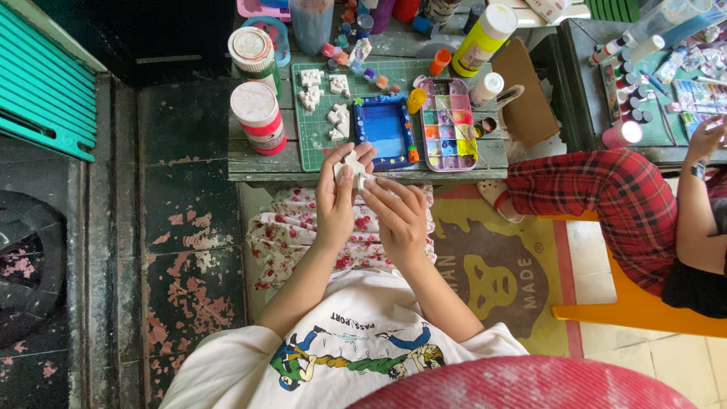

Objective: The person sits at a workbench and sands small white plaster figurines with a sanding block, smoothing each piece by hand and setting worked pieces on the cutting mat among other unpainted figurines.

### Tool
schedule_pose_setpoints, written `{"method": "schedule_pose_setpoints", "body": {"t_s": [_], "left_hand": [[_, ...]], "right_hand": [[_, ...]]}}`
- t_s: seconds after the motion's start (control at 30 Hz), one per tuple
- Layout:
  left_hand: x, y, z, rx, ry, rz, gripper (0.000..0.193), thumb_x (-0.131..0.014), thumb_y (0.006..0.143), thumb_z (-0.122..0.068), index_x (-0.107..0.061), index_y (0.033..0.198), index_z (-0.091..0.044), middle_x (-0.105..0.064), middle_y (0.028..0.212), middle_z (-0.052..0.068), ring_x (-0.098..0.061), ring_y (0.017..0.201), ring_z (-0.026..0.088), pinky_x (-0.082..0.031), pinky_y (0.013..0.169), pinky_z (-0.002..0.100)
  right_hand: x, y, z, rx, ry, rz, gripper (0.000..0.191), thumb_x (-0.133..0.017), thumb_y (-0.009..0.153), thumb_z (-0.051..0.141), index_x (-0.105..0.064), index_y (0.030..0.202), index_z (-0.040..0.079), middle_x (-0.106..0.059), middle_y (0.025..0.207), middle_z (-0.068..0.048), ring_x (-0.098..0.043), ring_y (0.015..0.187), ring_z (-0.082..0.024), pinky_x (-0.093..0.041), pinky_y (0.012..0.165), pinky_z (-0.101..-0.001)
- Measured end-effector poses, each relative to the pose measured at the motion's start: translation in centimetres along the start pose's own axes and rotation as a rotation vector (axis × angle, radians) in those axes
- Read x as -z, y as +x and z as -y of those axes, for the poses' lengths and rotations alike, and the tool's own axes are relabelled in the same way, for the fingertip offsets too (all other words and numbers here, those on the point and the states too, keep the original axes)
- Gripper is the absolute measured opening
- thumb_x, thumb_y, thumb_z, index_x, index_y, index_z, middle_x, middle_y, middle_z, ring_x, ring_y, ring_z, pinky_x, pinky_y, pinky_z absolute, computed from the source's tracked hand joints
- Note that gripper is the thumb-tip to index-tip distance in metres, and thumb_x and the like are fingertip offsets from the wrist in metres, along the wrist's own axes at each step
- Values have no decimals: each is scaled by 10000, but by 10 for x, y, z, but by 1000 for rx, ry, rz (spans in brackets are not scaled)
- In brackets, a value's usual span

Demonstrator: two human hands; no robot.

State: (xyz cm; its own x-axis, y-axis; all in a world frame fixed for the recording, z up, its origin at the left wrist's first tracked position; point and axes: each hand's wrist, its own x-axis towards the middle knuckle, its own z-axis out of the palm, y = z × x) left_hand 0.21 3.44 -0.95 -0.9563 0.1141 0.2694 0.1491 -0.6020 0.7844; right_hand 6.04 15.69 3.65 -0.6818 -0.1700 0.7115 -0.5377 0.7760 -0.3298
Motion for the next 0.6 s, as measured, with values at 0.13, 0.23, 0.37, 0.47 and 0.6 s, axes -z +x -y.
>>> {"method": "schedule_pose_setpoints", "body": {"t_s": [0.13,0.23,0.37,0.47,0.6], "left_hand": [[2,3,2,26,-48,-12,336,-405,1139,-174,-369,1453,-57,-547,1466,226,-609,1330,305,-513,1113,433],[3,1,6,116,-170,-57,275,-500,1103,-202,-389,1343,-129,-639,1276,180,-703,1115,265,-583,924,403],[8,9,12,235,-190,-136,322,-657,1022,-230,-436,1247,-166,-647,932,62,-689,835,188,-571,758,340],[11,13,17,303,-127,-171,355,-705,978,-240,-422,1183,-177,-601,860,17,-648,760,164,-539,683,328],[15,15,20,334,-168,-140,293,-600,1072,-369,-411,1115,-149,-557,856,27,-662,777,193,-557,670,352]], "right_hand": [[1,-6,2,-14,61,4,294,-682,885,-54,-742,1149,61,-744,1193,-78,-689,1140,-264,-460,999,-415],[2,-15,3,-102,163,-97,279,-689,905,-91,-730,1151,34,-747,1159,-109,-698,1121,-287,-502,1002,-414],[-11,-20,-5,-266,401,-219,259,-688,935,-123,-713,1163,-3,-742,1134,-153,-711,1132,-302,-543,1030,-393],[-16,-33,-9,-375,517,-227,222,-699,938,-102,-717,1147,-30,-742,1129,-163,-709,1127,-274,-532,1049,-380],[-19,-50,-17,-534,644,-227,206,-699,964,-43,-714,1170,-47,-736,1195,-153,-680,1150,-223,-523,1036,-340]]}}
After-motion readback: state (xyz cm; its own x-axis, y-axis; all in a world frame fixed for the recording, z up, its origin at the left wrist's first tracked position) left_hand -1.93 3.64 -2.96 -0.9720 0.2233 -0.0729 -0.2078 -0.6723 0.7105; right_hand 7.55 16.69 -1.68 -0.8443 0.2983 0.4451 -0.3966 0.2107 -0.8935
